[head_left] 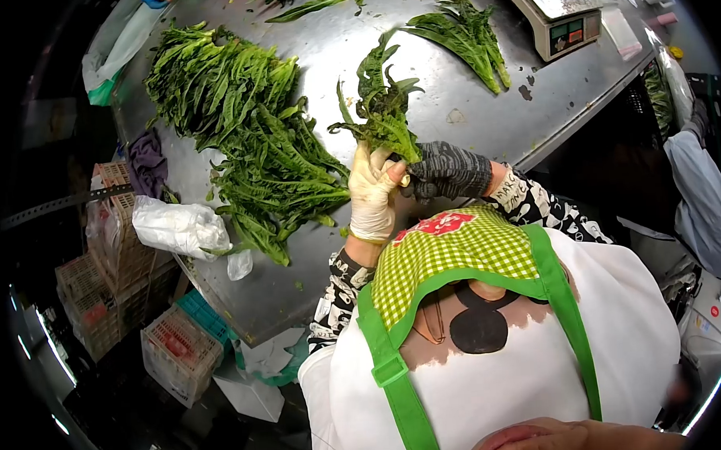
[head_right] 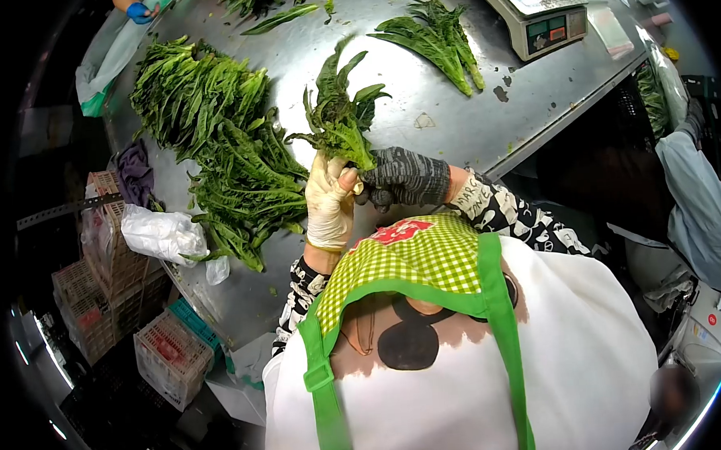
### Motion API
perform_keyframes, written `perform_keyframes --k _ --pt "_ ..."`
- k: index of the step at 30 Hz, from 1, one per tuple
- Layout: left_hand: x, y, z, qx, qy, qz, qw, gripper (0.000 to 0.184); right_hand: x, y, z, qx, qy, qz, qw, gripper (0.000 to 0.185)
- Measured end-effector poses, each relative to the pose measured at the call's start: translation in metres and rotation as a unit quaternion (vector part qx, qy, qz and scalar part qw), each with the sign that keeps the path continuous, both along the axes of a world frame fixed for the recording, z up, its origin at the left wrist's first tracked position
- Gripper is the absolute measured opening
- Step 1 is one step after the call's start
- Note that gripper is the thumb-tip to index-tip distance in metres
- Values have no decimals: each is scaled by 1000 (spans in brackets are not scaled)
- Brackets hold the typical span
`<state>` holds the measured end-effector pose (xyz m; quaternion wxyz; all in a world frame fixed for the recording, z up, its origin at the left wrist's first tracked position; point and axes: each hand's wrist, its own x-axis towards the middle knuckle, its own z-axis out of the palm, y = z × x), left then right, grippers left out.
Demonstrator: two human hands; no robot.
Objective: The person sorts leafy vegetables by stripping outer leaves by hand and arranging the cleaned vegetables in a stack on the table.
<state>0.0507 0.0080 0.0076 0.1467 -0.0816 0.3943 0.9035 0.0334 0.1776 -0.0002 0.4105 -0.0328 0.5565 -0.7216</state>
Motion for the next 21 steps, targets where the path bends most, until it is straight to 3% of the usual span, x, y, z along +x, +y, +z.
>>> perform_keyframes --k 3,5,6,8,11,14,18,20,21 --pt "-2 -2 -6 4 -22 -25 999 69 4 2 -19 -46 16 -14 999 27" --pt "1 -7 -17 5 -40 -25 999 63 6 1 -15 -121 -50 -27 991 24" --pt "2 -8 -20 6 -41 -27 999 60 5 1 -13 -50 98 -18 994 24" --pt "1 -9 -23 8 -43 -33 998 54 4 -1 -7 92 381 2 920 29" --pt "2 -3 -13 -5 -44 -16 999 45 4 0 0 83 332 16 939 41" --pt "1 -3 -12 -16 -44 -21 999 37 1 -3 -5 80 463 -20 883 44" --pt "6 -9 -29 -27 -45 -25 998 33 3 -2 -13 14 127 -16 992 35" --pt "6 -9 -27 -30 -48 -22 998 33 -1 -1 -8 -49 -126 -21 991 41" --pt "6 -8 -26 -40 -45 -15 998 33 0 -1 -10 -20 -100 -18 995 42"
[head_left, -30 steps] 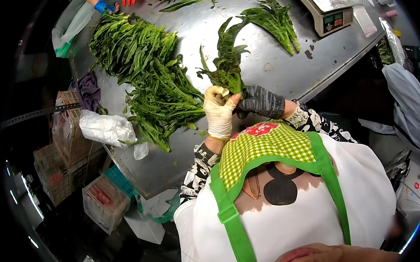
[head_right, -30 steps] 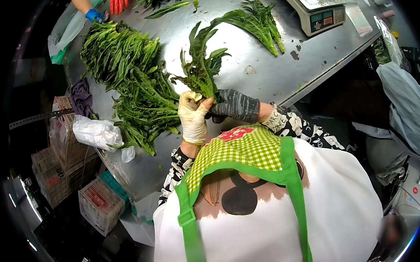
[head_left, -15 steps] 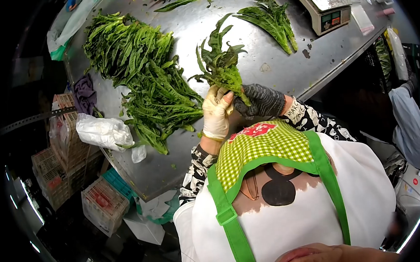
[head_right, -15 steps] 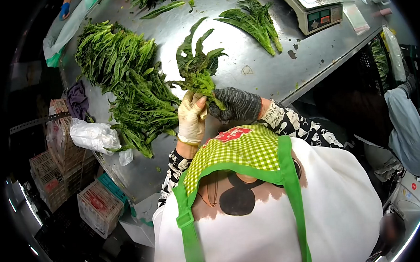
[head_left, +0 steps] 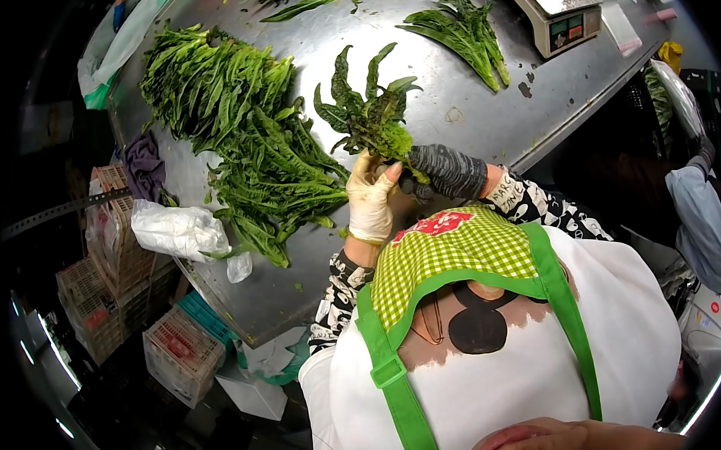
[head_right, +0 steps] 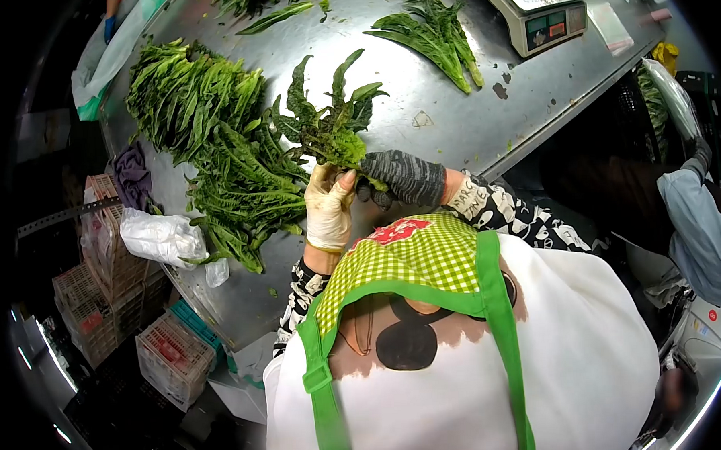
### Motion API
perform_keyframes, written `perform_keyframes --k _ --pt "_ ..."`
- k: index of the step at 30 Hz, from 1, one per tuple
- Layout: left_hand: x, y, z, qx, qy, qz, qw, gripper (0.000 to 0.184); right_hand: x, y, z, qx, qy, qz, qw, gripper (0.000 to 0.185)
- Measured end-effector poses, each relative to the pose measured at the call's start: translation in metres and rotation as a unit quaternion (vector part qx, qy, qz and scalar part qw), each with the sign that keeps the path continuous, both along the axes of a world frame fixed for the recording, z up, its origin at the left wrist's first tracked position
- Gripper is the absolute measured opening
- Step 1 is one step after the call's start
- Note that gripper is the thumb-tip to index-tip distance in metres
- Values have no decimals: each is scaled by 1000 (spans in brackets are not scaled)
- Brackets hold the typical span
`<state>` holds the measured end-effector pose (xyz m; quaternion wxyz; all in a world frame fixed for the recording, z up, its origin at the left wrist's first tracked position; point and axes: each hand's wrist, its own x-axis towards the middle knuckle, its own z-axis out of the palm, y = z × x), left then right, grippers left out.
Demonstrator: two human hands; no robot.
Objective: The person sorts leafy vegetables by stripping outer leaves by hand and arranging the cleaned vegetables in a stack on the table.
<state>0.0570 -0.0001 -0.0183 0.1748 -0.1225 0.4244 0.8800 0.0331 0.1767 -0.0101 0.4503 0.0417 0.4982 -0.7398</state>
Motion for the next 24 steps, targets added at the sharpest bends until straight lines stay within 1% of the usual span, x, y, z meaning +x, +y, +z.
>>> perform_keyframes --k 2,5,8,11,15,18,19,21,22,24 --pt "1 3 1 -20 7 13 1000 33 1 -2 -5 58 51 9 997 43" --pt "3 2 -2 4 6 22 1000 31 4 -3 -3 79 95 24 992 39" --pt "3 3 -2 17 3 30 999 29 6 -2 -5 68 105 27 992 38" --pt "4 3 -3 19 3 27 999 26 7 -5 -6 100 168 23 980 38" --pt "5 2 -4 16 15 25 999 23 12 -6 -33 80 250 -2 965 39" --pt "7 1 -7 6 12 21 1000 20 11 -7 -29 109 299 2 948 43" --pt "8 -2 -8 6 12 10 1000 18 11 -6 -16 128 300 11 945 45" --pt "10 -6 -15 -5 14 -8 1000 15 11 -7 -13 163 321 -44 932 49" --pt "12 -7 -19 -16 17 -14 1000 15 10 -13 -12 178 340 -108 917 51" --pt "15 -10 -23 -22 9 -30 999 13 5 -5 1 239 321 -157 903 52"
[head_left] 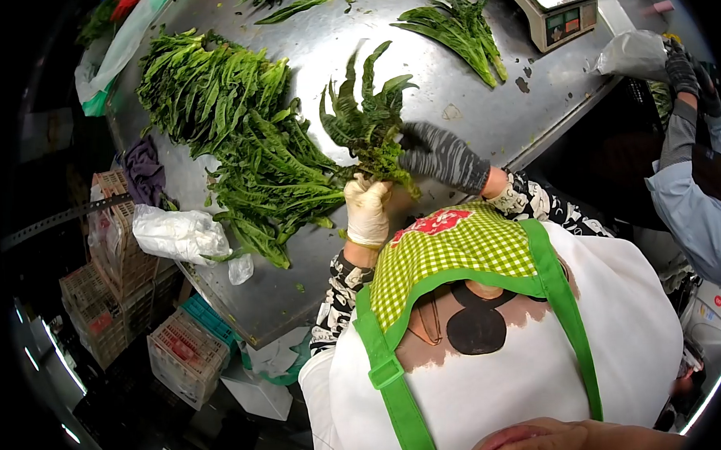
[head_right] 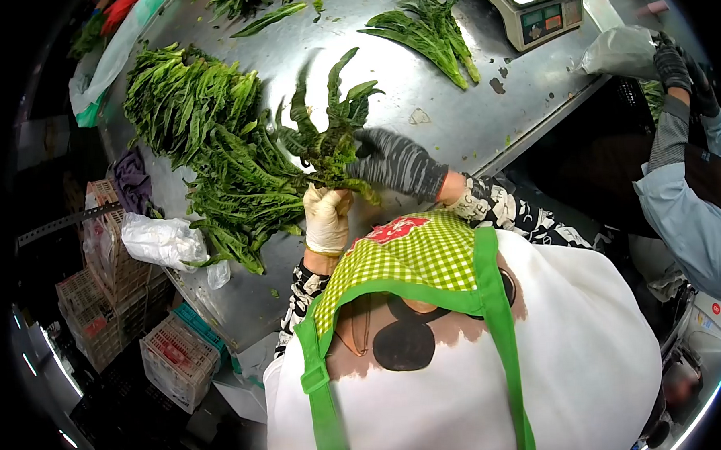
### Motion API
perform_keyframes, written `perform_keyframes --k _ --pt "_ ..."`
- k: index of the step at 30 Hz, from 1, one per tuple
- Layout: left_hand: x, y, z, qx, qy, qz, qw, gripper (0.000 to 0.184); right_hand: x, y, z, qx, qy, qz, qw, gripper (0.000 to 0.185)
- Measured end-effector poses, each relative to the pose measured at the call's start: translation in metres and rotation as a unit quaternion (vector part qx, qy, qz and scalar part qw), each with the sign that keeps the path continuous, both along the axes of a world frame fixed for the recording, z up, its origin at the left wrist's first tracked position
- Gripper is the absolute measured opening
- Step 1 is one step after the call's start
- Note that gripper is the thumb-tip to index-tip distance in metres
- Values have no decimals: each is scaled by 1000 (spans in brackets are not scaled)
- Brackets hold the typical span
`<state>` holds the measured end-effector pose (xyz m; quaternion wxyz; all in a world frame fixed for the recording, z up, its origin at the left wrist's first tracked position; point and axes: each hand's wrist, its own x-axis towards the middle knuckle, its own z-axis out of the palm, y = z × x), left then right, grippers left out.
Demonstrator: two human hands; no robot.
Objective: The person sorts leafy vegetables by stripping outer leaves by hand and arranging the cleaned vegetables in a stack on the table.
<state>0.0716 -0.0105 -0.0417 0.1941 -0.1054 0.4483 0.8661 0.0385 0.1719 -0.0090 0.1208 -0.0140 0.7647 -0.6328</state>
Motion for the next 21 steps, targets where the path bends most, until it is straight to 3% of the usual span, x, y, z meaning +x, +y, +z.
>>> perform_keyframes --k 5,6,7,8,11,12,13,15,16,19,21 --pt "-3 12 39 -9 -29 -90 995 16 -16 11 31 74 0 -1 997 34" --pt "2 12 34 -15 -24 -85 996 23 -15 10 30 79 4 -10 997 32" --pt "5 12 27 -50 -29 -65 996 28 -13 11 28 83 7 -18 996 31" --pt "10 12 19 -86 -35 -44 995 32 -7 12 21 151 128 13 980 25" --pt "5 9 13 -321 113 -106 934 44 0 21 15 269 263 92 922 19" --pt "-1 12 29 -259 14 -112 959 42 1 24 9 309 300 102 897 21" --pt "-8 17 46 -194 -86 -117 970 40 3 25 6 295 284 99 907 22" --pt "-4 27 44 -126 -92 -65 986 31 7 29 5 270 254 91 924 25" --pt "-5 30 41 -110 -93 -53 988 31 7 29 7 222 185 70 955 27" --pt "-10 32 42 -92 -131 -58 985 31 6 34 5 199 128 63 969 20" --pt "-12 32 37 -91 -130 -66 985 32 4 39 -4 268 232 86 931 24"
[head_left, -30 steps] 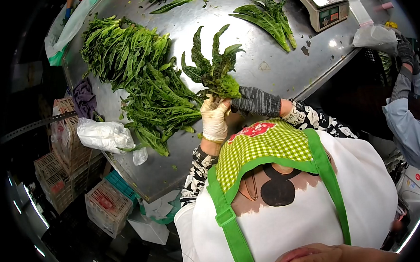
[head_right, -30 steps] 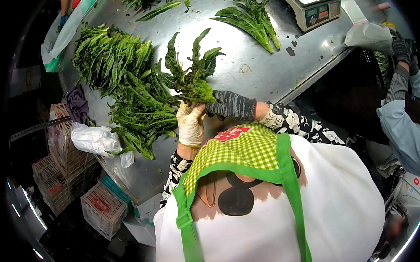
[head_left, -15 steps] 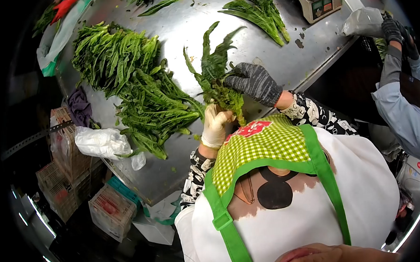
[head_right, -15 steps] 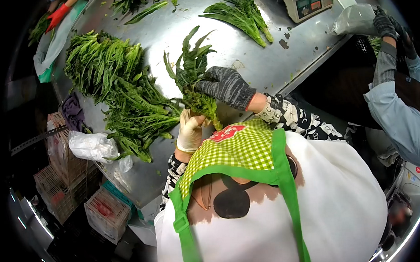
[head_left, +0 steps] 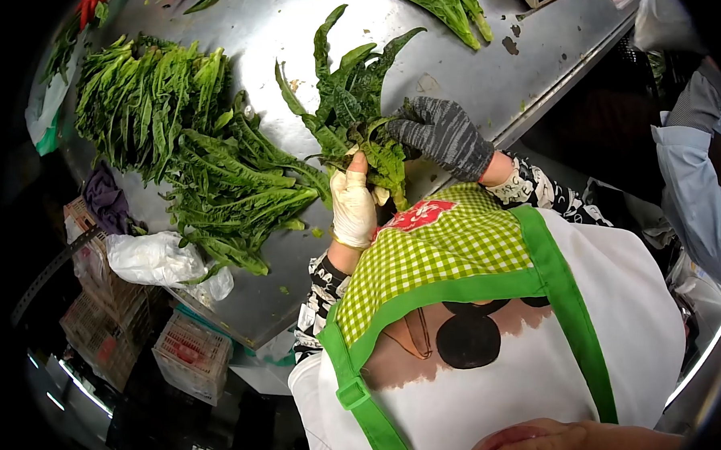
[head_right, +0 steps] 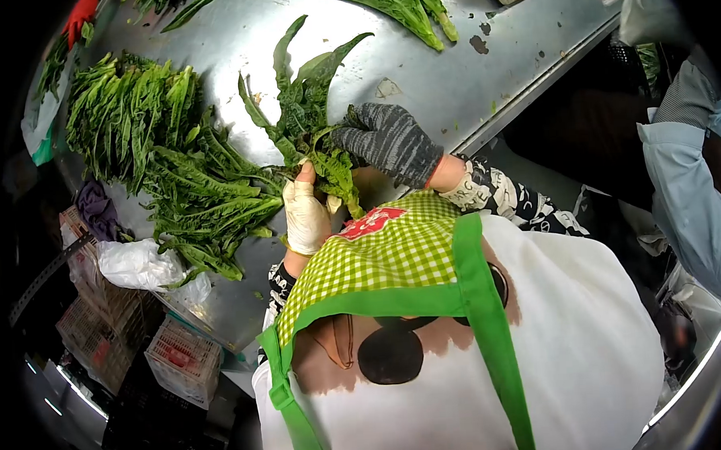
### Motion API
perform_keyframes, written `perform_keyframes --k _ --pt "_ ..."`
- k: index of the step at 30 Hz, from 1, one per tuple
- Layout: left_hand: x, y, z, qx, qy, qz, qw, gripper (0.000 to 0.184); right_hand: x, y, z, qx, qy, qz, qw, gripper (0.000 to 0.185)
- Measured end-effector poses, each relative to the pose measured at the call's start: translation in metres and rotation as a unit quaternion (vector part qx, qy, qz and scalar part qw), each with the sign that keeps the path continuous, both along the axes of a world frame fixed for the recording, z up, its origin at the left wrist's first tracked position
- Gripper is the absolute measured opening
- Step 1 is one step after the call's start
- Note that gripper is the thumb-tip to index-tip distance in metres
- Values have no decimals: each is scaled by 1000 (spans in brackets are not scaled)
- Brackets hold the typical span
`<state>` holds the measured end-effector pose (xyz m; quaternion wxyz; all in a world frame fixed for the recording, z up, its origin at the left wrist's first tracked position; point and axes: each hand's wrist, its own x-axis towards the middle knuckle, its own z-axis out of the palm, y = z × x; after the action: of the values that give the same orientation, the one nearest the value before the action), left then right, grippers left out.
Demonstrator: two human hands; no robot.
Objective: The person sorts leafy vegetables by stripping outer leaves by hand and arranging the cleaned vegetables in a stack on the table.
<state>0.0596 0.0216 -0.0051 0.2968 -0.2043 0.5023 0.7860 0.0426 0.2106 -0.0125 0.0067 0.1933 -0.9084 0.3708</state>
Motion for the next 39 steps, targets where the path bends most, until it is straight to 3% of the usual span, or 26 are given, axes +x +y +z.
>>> perform_keyframes --k 1,4,7,8,10,11,13,15,18,19,21,24,27,30,39 --pt "0 3 2 3 -5 5 1000 29 0 4 -1 36 54 19 998 26" --pt "-1 3 2 -11 20 -20 1000 28 -5 7 -4 5 48 7 999 27" --pt "-6 3 10 -59 100 -99 988 37 -14 8 9 9 74 72 995 29" --pt "-5 3 11 -61 77 -104 990 37 -15 4 17 -45 -47 11 998 29" --pt "-4 1 8 -65 32 -114 991 39 -16 -6 26 -151 -281 -109 941 31" --pt "-3 -4 -2 -53 -13 -111 992 42 -15 -3 19 -162 -296 -102 936 33" --pt "8 -5 -18 -120 83 -68 987 28 -17 -2 18 -203 -322 -92 920 31" --pt "8 -7 -17 -97 57 -71 991 26 -16 1 19 -186 -315 -80 927 30" --pt "4 1 0 -92 90 -50 990 29 -17 2 22 -263 -389 -114 875 32" --pt "3 3 1 -74 84 -36 993 30 -16 2 19 -275 -369 -113 880 33" --pt "0 1 -4 48 -49 4 998 30 -13 2 13 -298 -328 -112 889 34" --pt "0 -3 -8 135 -61 -14 989 33 -12 3 11 -251 -291 -96 918 34" --pt "4 -5 -18 179 -97 1 979 35 -15 3 17 -224 -356 -108 901 36" --pt "4 -2 -15 161 -92 9 983 35 -14 5 14 -208 -361 -101 904 36" --pt "4 -3 -16 174 -99 31 979 33 -8 8 -1 -333 -290 -109 891 34"
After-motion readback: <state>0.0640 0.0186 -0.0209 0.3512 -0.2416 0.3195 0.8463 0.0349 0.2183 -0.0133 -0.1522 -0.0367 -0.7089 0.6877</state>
